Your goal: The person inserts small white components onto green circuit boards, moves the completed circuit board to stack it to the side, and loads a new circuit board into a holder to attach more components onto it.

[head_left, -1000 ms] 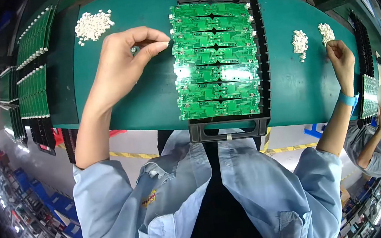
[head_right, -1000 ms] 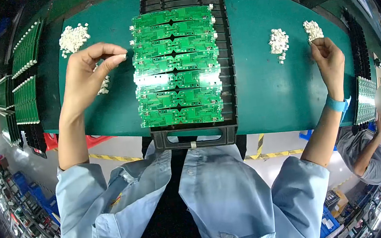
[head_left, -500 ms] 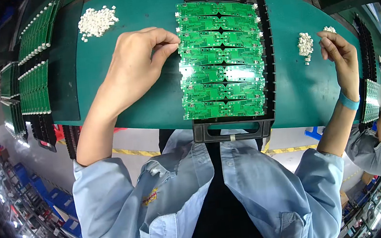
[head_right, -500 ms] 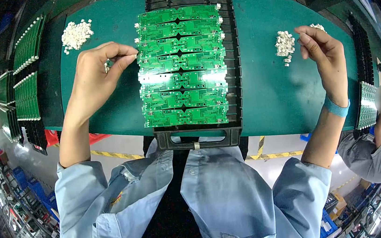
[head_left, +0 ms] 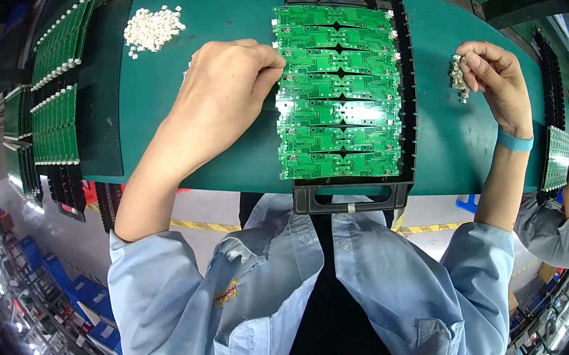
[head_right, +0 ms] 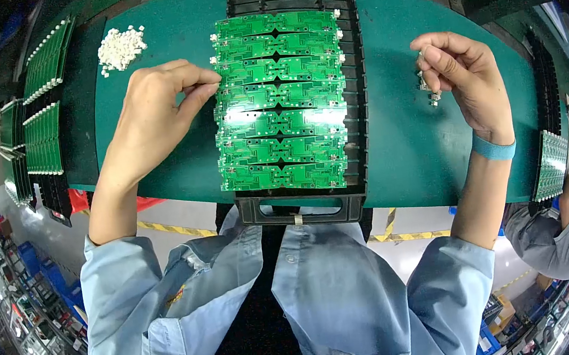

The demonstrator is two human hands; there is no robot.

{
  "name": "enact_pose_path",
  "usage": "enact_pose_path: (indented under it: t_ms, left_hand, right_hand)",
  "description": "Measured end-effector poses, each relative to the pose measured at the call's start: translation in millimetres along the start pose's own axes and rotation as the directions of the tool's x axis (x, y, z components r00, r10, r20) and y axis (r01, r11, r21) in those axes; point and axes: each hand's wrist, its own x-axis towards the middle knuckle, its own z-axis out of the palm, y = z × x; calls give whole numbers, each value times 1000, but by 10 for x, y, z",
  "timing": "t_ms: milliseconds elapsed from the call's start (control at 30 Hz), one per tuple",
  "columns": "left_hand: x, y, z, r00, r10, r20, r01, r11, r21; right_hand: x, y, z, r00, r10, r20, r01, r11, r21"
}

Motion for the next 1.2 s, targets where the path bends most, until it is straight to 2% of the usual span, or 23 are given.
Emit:
enact_pose_path:
  t_ms: [100, 167, 200, 267, 333, 367, 433, 533, 600, 633, 767, 800, 900, 967, 1000, 1033, 1100, 1167, 1200]
  left_hand:
    - [77, -140, -106, 998, -57, -23, 55, 995, -84]
    - [266, -532, -185, 951, -176, -255, 192, 981, 39]
    - [349, -761, -196, 951, -177, -256, 192, 981, 38]
    - [466, -1152, -185, 918, -248, -308, 341, 891, 298]
    - [505, -1236, -140, 881, -374, -289, 448, 856, 259]
    - [522, -1284, -138, 891, -362, -275, 430, 868, 250]
    - [530, -1373, -161, 908, -341, -245, 408, 854, 324]
    - [521, -1409, -165, 913, -345, -217, 400, 862, 312]
    - [509, -1466, -132, 915, -256, -312, 347, 895, 282]
    - [513, -1423, -129, 917, -251, -309, 340, 898, 279]
    - [458, -1190, -231, 862, -406, -303, 454, 884, 108]
    - [440, -1197, -237, 859, -410, -307, 459, 882, 109]
    - [389, -1235, -239, 886, -382, -262, 349, 923, -163]
    - [344, -1191, -245, 920, -336, -204, 236, 887, -397]
    - [294, -1107, -229, 940, -299, -164, 170, 828, -534]
    - [255, -1032, -198, 936, -307, -170, 177, 831, -528]
    - [181, -865, -125, 979, -204, -2, 117, 570, -813]
    - [132, -718, -93, 981, -160, 105, 166, 433, -886]
    - [113, -656, -71, 980, -172, 98, 165, 443, -881]
  right_hand:
    - [31, 44, -3, 1000, 4, 18, -5, 1000, 17]
    - [32, 52, 32, 999, 17, 38, -17, 1000, -5]
    - [33, 45, 59, 998, 29, 56, -27, 999, -29]
    - [43, 11, 126, 996, 50, 76, -44, 996, -81]
    - [80, -26, 288, 999, 18, 31, -12, 983, -184]
    - [83, -21, 297, 1000, 27, 8, -25, 981, -192]
    - [86, -6, 300, 1000, -28, -5, 25, 931, -365]
    - [67, 23, 291, 994, -104, 27, 99, 791, -603]
    - [42, 39, 284, 987, -150, 64, 149, 668, -729]
    - [15, 52, 281, 987, -148, 57, 142, 666, -732]
    - [-113, 103, 346, 956, -167, 240, 291, 497, -817]
    - [-119, 112, 364, 955, -169, 245, 297, 497, -815]
    - [-133, 143, 387, 940, -200, 278, 338, 416, -844]
    - [-154, 127, 394, 932, -216, 290, 355, 389, -850]
    - [-167, 91, 394, 956, -178, 234, 291, 460, -839]
    - [-170, 51, 399, 973, -135, 185, 229, 526, -819]
    - [-150, 17, 409, 994, -41, 106, 107, 645, -756]
    - [-140, 74, 377, 994, -45, 100, 102, 701, -705]
    - [-138, 113, 346, 996, -37, 76, 78, 747, -660]
